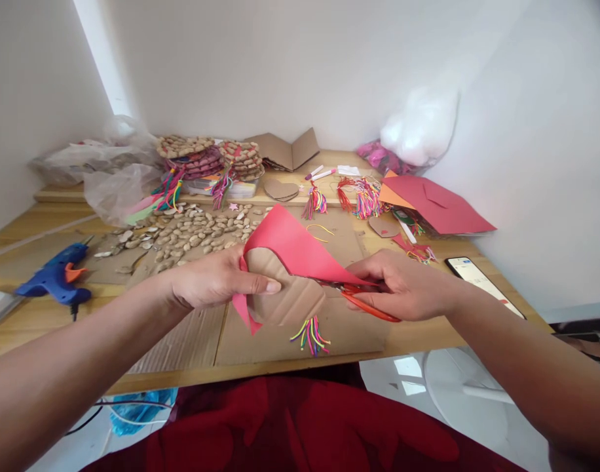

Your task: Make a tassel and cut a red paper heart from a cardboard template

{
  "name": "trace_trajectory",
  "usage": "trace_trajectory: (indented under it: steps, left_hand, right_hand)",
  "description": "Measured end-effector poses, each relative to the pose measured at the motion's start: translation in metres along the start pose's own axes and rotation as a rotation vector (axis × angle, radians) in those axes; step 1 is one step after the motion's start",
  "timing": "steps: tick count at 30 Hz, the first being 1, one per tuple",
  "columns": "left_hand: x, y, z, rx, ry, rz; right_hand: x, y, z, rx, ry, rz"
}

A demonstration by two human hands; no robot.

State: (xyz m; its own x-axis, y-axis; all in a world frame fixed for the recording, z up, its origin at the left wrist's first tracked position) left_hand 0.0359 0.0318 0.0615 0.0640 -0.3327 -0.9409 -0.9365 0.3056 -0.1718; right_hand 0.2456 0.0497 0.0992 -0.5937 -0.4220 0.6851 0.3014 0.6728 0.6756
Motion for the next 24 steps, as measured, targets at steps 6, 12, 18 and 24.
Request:
trace_trajectory:
  steps: [6, 12, 18, 24]
  left_hand:
    - [0.0046, -0.0065, -0.0003, 0.149, 0.063, 0.051]
    - [0.0037, -0.0094, -0.0032, 0.179, 0.081, 0.058]
    - [0.0025, -0.0113, -0.0024, 0.196, 0.073, 0.073]
    - [0.0022, -0.0099, -0.0013, 0.194, 0.014, 0.048]
  right_hand:
    - [0.0070, 0.0004, 0.0038, 0.051, -0.015, -0.021]
    - [0.0043, 0.0011, 0.0049, 0.044, 0.004, -0.025]
    - [0.0057, 0.0014, 0.0071, 0.060, 0.009, -0.041]
    - [0.0105, 0.0002, 0.0098, 0.106, 0.014, -0.045]
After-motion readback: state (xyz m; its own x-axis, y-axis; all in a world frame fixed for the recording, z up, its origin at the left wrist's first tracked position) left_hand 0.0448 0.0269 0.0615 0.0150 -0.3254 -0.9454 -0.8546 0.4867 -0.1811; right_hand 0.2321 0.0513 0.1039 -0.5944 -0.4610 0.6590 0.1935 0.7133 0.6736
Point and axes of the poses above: each hand's wrist, its own z-axis towards the middle knuckle, its own y-axis out of the back of the hand, x = y × z, the point moved 7 cm from there along z, towards the middle knuckle, and after that the axes turned 5 degrees about -x, right-handed, at the moved point
